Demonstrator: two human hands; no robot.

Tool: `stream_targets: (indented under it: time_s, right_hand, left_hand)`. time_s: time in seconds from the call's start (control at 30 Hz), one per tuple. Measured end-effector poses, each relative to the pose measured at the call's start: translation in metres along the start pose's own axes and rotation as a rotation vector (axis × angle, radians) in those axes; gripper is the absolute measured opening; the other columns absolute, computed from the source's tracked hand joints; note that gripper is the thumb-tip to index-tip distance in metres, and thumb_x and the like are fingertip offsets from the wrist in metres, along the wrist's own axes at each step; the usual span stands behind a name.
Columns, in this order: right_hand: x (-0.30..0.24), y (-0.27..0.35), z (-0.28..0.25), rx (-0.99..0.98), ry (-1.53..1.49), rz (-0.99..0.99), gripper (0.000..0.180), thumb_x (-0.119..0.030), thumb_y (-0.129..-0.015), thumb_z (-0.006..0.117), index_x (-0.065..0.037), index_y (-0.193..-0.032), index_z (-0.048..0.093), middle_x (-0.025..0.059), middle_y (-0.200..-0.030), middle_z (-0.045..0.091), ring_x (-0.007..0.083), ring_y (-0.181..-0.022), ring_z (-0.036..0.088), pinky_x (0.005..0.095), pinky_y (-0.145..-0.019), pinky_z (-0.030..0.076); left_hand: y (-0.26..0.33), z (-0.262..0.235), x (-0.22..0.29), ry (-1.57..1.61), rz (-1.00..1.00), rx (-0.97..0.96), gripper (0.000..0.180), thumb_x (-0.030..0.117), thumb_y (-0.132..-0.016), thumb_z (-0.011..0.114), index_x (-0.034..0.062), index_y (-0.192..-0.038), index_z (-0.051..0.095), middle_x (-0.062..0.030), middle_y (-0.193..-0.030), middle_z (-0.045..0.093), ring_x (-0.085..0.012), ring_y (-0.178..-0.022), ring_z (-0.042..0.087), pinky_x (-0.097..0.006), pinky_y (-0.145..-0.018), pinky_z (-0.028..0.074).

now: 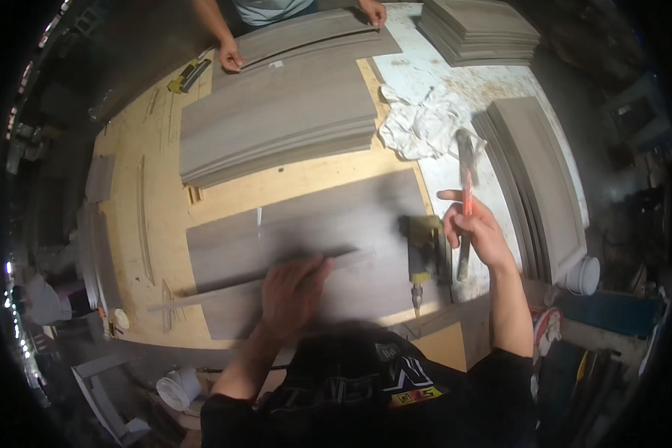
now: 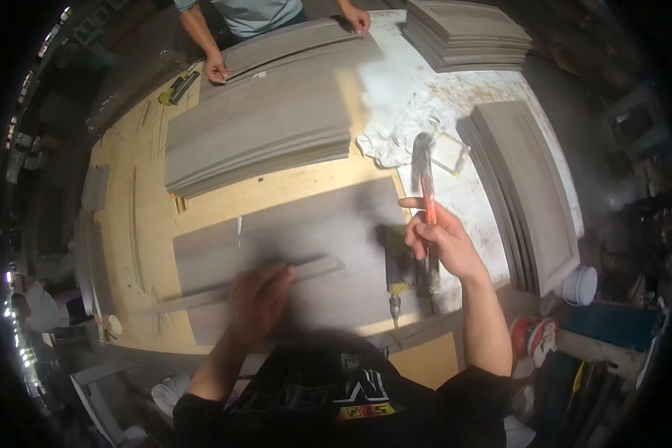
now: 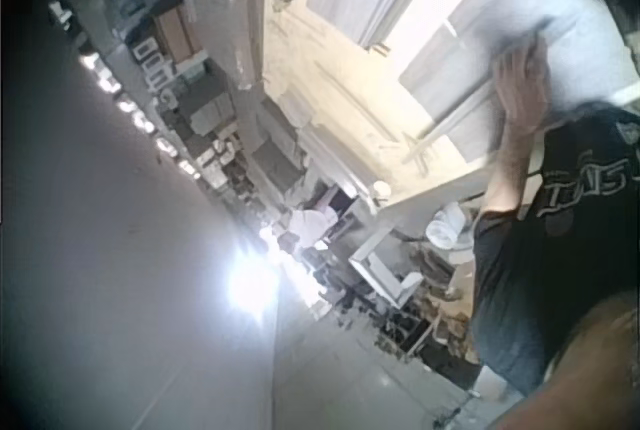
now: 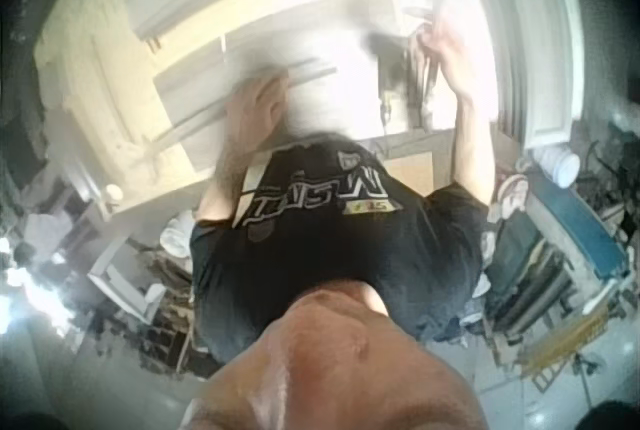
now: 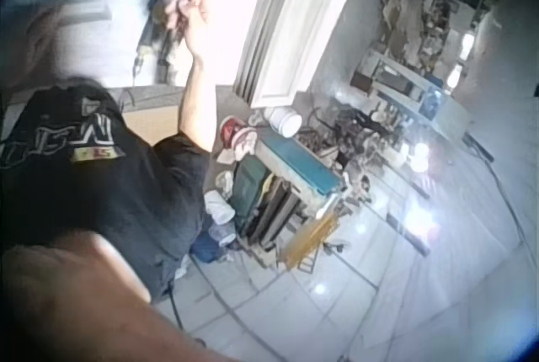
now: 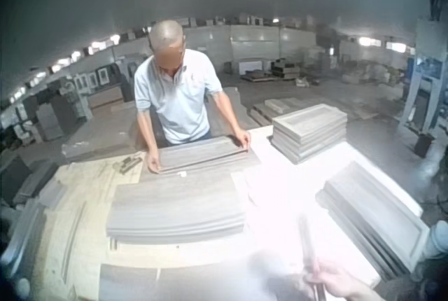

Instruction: Assembling wooden furniture panels using a pneumatic staple gun, hammer, and wood glue.

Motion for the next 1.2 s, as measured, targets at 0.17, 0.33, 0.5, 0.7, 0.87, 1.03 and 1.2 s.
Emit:
stream_targets:
  time_s: [0.17,0.33,0.5,0.7,0.87,1.03,1.2]
  right_hand:
    - [-0.016,0.088,0.064,0.239,0.644,-0.035,0.037,-0.025,-0.106,0.056,-0.007,-0.137,0.057,0.0030,-0.080,0.057,0.0128,-0.074,0.058,0.0318,-0.066,0.047]
    - [-0.029,0.123,0.129,0.160,1.102,-0.184,0.028,-0.029,-0.105,0.056,-0.007,-0.123,0.060,0.0208,-0.087,0.067,0.0419,-0.083,0.066,0.0490,-0.073,0.051]
    - [-0.006,0.137,0.153,0.260,1.236,-0.329,0.027,-0.027,-0.105,0.056,-0.010,-0.125,0.056,0.0187,-0.083,0.068,0.0443,-0.074,0.066,0.0533,-0.064,0.052]
    - [-0.014,0.133,0.157,0.250,1.228,-0.263,0.026,-0.026,-0.105,0.054,-0.008,-0.124,0.054,0.0199,-0.077,0.067,0.0458,-0.072,0.065,0.0555,-0.063,0.050]
    - [0.005,0.138,0.158,0.261,1.338,-0.232,0.023,-0.030,-0.107,0.052,-0.008,-0.115,0.053,0.0201,-0.072,0.064,0.0465,-0.068,0.064,0.0551,-0.061,0.049]
    - [-0.014,0.136,0.155,0.267,1.258,-0.271,0.022,-0.029,-0.106,0.053,-0.008,-0.112,0.052,0.0191,-0.069,0.063,0.0451,-0.065,0.063,0.0550,-0.060,0.049]
    - [-0.006,0.146,0.153,0.419,1.147,-0.406,0.022,-0.030,-0.106,0.052,-0.009,-0.111,0.054,0.0186,-0.065,0.063,0.0448,-0.064,0.063,0.0548,-0.060,0.050]
  left_hand:
    - [0.017,0.001,0.011,-0.055,0.117,0.166,0.032,0.013,-0.085,0.076,0.0157,-0.117,0.073,-0.0010,-0.112,0.070,-0.0191,-0.091,0.068,-0.035,-0.078,0.048]
    - [0.028,0.001,0.023,-0.097,0.099,0.230,0.022,0.014,-0.086,0.075,0.0158,-0.108,0.075,0.0021,-0.108,0.071,-0.0150,-0.087,0.067,-0.032,-0.075,0.045]
    - [0.029,0.001,0.022,-0.062,0.135,0.302,0.020,0.012,-0.086,0.078,0.0124,-0.105,0.076,-0.0006,-0.107,0.071,-0.0187,-0.087,0.067,-0.034,-0.077,0.046]
    - [0.029,0.002,0.020,-0.085,0.149,0.317,0.016,0.012,-0.087,0.077,0.0121,-0.103,0.075,0.0008,-0.104,0.072,-0.0171,-0.087,0.067,-0.033,-0.080,0.045]
    - [0.028,0.000,0.026,-0.076,0.155,0.318,0.013,0.013,-0.088,0.076,0.0123,-0.101,0.075,0.0013,-0.104,0.072,-0.0163,-0.089,0.067,-0.034,-0.082,0.044]
    - [0.032,0.006,0.023,-0.083,0.136,0.280,0.018,0.013,-0.088,0.073,0.0137,-0.106,0.076,0.0021,-0.107,0.071,-0.0146,-0.091,0.066,-0.036,-0.089,0.043]
    - [0.031,0.003,0.026,-0.071,0.139,0.254,0.020,0.013,-0.088,0.074,0.0132,-0.109,0.075,0.0018,-0.108,0.071,-0.0150,-0.093,0.066,-0.037,-0.090,0.043]
Point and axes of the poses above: each hand's wrist, its own y-axis away from the middle knuckle, its own z-axis out of the palm, x = y × z, the point moved 5 cm from there along -y, towards the middle knuckle
